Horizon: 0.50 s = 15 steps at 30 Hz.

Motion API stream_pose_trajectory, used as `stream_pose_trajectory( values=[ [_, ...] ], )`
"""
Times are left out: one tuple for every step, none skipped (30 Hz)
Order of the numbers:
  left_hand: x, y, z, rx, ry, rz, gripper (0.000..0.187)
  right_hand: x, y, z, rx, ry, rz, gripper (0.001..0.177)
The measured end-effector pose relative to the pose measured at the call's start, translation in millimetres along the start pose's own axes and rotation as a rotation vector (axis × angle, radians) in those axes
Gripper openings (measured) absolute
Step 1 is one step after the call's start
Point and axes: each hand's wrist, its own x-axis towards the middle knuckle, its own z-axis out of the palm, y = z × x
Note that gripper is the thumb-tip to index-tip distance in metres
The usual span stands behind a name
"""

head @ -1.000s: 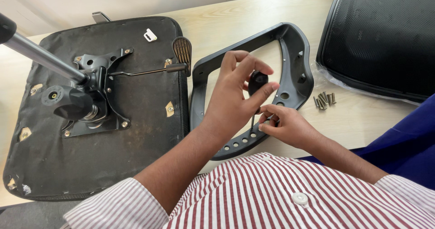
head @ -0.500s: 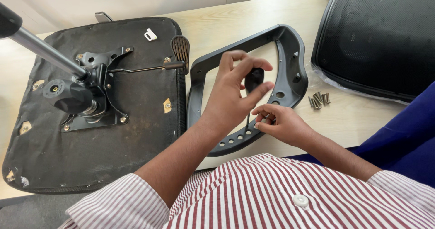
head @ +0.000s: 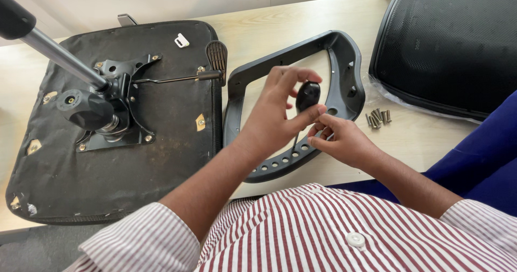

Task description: The person uses a screwdriver to fasten screws into a black plastic chair frame on a light wooden table. They align the frame, insert screws, and tighten them one by one while an upside-down chair base and additional screws remain on the table.

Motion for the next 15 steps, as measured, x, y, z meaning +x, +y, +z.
stream_pose_trajectory(
  values=[
    [-1.3,2.2,1.3,0.007,0.003,-0.012,0.043,1.8,-0.5,0.4,-0.007,0.013,-0.004,0.030],
    [-3.0,4.1,1.6,-0.045,0.002,-0.016,0.043,3.5,-1.4,1.0,-0.014,0.029,-0.005,0.030],
    [-4.9,5.6,1.5,-0.097,0.001,-0.019,0.043,6.2,-2.8,2.3,-0.042,0.032,0.034,0.032],
    [-5.4,6.9,1.6,-0.154,-0.003,-0.022,0.043,7.8,-3.4,2.9,-0.072,0.036,0.078,0.035],
    [-4.9,7.1,0.4,-0.153,-0.011,-0.004,0.043,9.1,-3.9,2.6,-0.102,0.041,0.123,0.038],
    [-4.5,7.1,-0.9,-0.155,-0.018,0.011,0.044,9.0,-4.3,2.4,-0.085,0.053,0.120,0.037],
    [-3.2,6.4,-2.3,-0.157,-0.025,0.027,0.044,9.2,-5.1,3.0,-0.068,0.065,0.116,0.036],
    [-2.3,5.1,-4.0,-0.164,-0.035,0.015,0.044,8.9,-5.8,4.4,-0.049,0.076,0.112,0.035],
    [-1.3,3.5,-5.5,-0.172,-0.045,0.003,0.044,8.3,-6.3,4.0,-0.053,0.083,0.117,0.035],
    [-0.2,1.9,-7.0,-0.180,-0.056,-0.008,0.043,7.4,-6.7,3.1,-0.056,0.091,0.123,0.035],
    [0.8,-0.2,-9.0,-0.181,-0.062,-0.008,0.043,6.8,-7.6,2.9,-0.059,0.100,0.129,0.035],
    [1.4,-2.8,-11.1,-0.185,-0.068,-0.008,0.042,6.0,-8.8,3.2,-0.050,0.112,0.117,0.034],
    [1.9,-5.6,-13.3,-0.189,-0.073,-0.009,0.042,5.2,-10.2,3.2,-0.040,0.125,0.104,0.034],
    [2.6,-8.3,-15.2,-0.204,-0.071,0.000,0.042,4.1,-12.0,3.6,-0.032,0.137,0.092,0.034],
    [3.2,-10.9,-16.9,-0.220,-0.069,0.009,0.042,2.7,-14.0,5.0,-0.037,0.146,0.104,0.034]
  ],
)
